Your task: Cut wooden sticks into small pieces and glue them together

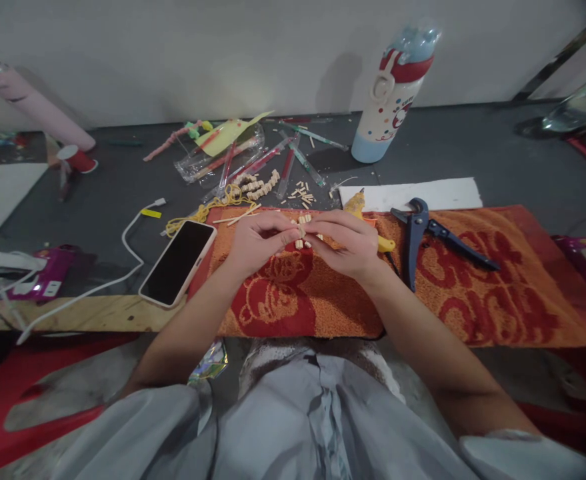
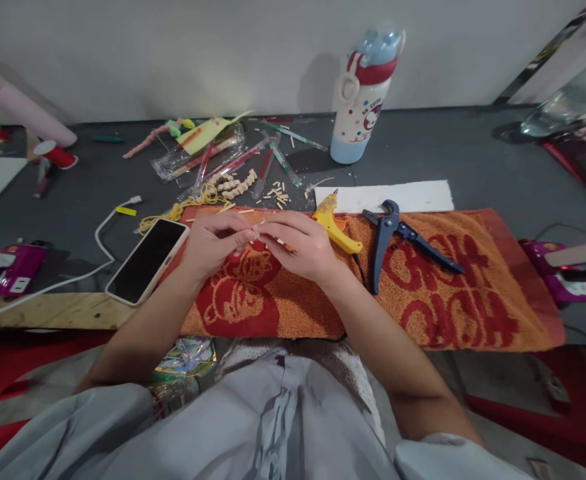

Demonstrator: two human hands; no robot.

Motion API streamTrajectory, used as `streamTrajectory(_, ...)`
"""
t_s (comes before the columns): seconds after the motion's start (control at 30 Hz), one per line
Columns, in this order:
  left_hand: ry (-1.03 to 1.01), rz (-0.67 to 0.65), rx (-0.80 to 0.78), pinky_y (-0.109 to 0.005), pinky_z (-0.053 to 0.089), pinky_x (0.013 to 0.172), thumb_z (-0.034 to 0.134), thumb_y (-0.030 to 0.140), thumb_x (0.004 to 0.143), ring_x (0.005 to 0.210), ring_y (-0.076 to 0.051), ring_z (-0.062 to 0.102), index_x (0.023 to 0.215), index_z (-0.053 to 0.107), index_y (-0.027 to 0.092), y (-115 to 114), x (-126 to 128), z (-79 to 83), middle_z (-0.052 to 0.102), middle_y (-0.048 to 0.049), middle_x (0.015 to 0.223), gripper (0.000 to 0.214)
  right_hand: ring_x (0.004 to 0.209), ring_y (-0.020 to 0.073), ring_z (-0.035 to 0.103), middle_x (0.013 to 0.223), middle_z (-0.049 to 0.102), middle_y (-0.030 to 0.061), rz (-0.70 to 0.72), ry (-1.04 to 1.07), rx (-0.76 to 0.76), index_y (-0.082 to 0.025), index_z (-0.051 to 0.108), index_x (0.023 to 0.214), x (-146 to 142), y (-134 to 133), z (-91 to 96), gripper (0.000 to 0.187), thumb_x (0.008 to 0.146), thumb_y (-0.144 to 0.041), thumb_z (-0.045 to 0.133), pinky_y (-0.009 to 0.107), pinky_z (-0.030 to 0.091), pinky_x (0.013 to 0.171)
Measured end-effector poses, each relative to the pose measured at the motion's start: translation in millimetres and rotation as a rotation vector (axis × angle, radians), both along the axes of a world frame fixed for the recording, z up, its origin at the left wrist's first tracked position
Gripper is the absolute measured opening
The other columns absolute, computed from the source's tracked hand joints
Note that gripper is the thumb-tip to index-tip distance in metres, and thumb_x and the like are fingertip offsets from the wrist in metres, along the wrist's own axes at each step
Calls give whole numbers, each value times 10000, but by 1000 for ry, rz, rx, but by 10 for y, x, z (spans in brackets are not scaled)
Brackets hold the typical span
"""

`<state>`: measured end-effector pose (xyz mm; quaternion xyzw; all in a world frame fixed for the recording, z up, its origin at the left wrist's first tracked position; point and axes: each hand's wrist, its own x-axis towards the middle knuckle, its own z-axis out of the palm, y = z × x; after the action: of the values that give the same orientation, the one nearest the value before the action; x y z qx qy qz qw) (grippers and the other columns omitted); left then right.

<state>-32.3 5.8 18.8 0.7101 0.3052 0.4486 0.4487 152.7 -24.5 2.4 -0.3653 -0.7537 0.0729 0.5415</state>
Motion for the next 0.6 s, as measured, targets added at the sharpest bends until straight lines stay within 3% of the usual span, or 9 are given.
streamTrajectory(0.13,5,34,62,-247,515,577,744,476,775,633,-105,636,721,727,205,15,-4,-20,704,-20,707,277,795,174,706,874,759,28,-6,14,16,-286,743,894,-21,-4,30,117,870,-235,641,337,607,728)
streamTrajectory(0.33,70,178,396,-239,507,608,735,346,808,658,-101,640,784,739,210,22,-1,-40,730,-18,761,138,771,172,686,861,757,23,-20,102,-72,-267,726,906,-47,-8,66,89,856,-238,658,338,574,737)
streamTrajectory(0.47,159,278,598,-244,520,651,717,306,826,681,-100,640,815,733,212,10,-28,-46,725,-10,782,96,721,154,661,768,724,23,96,223,-275,-227,719,826,-33,-7,83,71,855,-273,673,314,550,697)
streamTrajectory(0.6,244,259,800,-247,557,752,695,220,847,789,-112,674,932,731,219,-8,-85,-53,736,-12,876,92,593,116,608,666,666,2,309,398,-551,-193,713,784,-41,0,66,198,867,-364,660,271,521,574)
